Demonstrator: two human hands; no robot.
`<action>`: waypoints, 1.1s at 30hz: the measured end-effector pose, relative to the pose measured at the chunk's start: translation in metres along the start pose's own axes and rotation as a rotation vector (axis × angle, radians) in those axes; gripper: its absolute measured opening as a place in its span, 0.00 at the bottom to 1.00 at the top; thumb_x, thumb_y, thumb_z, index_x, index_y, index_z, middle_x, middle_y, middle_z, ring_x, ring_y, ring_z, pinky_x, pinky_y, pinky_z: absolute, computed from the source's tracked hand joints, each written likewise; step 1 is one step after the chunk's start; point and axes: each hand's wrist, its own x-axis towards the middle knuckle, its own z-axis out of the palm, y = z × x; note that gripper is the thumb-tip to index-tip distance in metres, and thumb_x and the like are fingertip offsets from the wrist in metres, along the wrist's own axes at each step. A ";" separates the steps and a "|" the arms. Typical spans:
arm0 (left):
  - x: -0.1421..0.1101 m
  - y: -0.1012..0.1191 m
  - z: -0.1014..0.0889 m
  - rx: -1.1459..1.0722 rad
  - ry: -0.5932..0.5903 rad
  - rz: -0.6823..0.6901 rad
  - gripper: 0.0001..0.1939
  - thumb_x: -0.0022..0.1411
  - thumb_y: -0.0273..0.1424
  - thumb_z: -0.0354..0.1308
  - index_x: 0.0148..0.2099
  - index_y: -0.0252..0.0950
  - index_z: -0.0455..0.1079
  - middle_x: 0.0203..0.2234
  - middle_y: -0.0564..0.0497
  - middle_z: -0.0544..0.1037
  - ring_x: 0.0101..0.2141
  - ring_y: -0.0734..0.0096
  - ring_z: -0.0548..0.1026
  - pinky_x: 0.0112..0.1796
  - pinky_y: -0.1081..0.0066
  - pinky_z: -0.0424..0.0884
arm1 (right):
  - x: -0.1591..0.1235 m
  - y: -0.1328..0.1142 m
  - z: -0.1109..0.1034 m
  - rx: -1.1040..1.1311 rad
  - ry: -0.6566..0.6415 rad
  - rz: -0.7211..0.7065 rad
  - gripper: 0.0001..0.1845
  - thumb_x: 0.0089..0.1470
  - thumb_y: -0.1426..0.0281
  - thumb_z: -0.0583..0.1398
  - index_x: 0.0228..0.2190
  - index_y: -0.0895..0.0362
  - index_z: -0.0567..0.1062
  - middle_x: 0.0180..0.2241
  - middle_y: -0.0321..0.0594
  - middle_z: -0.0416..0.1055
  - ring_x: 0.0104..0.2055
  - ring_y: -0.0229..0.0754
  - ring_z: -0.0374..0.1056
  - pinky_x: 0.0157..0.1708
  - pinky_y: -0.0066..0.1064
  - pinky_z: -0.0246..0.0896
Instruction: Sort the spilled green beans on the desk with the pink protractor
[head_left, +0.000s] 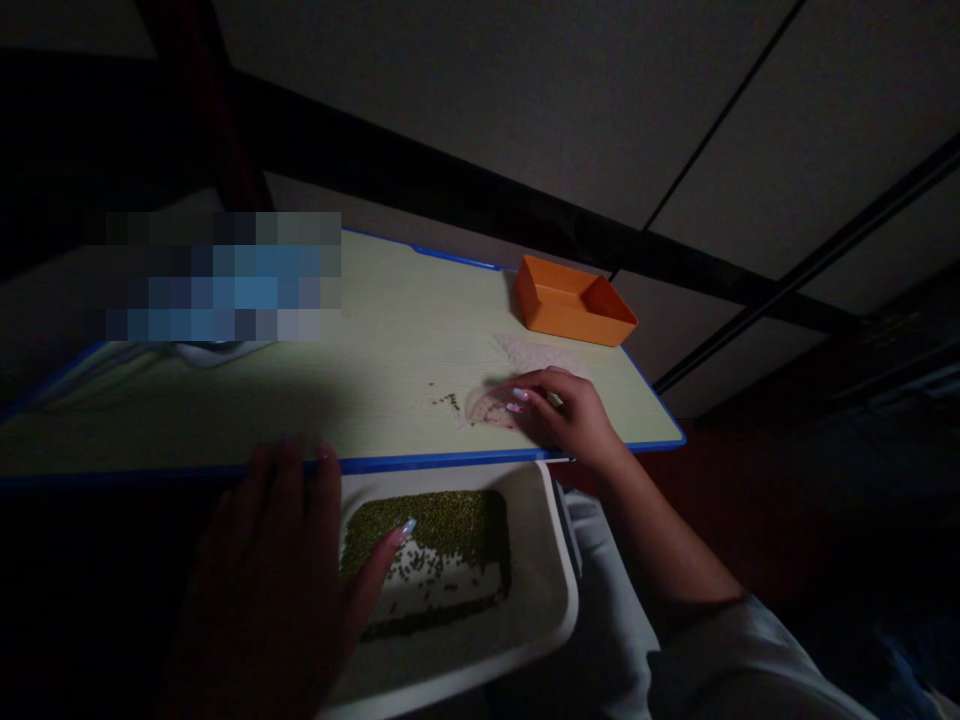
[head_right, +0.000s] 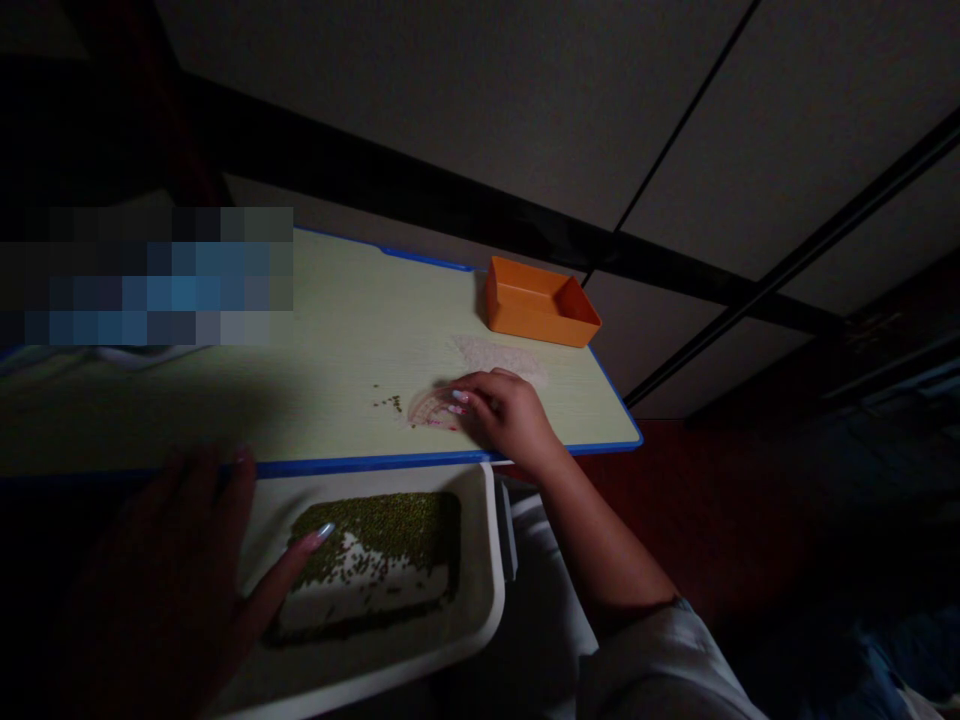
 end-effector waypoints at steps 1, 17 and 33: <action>0.000 0.000 0.000 0.004 -0.001 0.000 0.45 0.57 0.49 0.44 0.67 0.34 0.28 0.63 0.30 0.51 0.64 0.34 0.48 0.56 0.39 0.57 | -0.001 0.000 0.000 -0.004 -0.001 0.000 0.11 0.59 0.67 0.57 0.39 0.53 0.78 0.38 0.40 0.78 0.40 0.40 0.71 0.40 0.35 0.63; 0.000 0.000 0.001 0.012 -0.018 -0.010 0.47 0.56 0.49 0.46 0.67 0.34 0.27 0.63 0.30 0.52 0.64 0.34 0.49 0.57 0.39 0.56 | -0.009 -0.009 -0.003 0.092 -0.069 -0.014 0.10 0.58 0.69 0.57 0.39 0.53 0.78 0.38 0.40 0.78 0.39 0.40 0.70 0.40 0.35 0.64; 0.001 0.000 0.002 0.011 0.010 0.007 0.45 0.56 0.48 0.45 0.67 0.28 0.36 0.62 0.25 0.54 0.63 0.32 0.50 0.56 0.39 0.57 | -0.012 -0.016 -0.001 0.112 0.004 0.025 0.09 0.57 0.69 0.58 0.38 0.53 0.77 0.37 0.40 0.78 0.40 0.41 0.71 0.40 0.36 0.65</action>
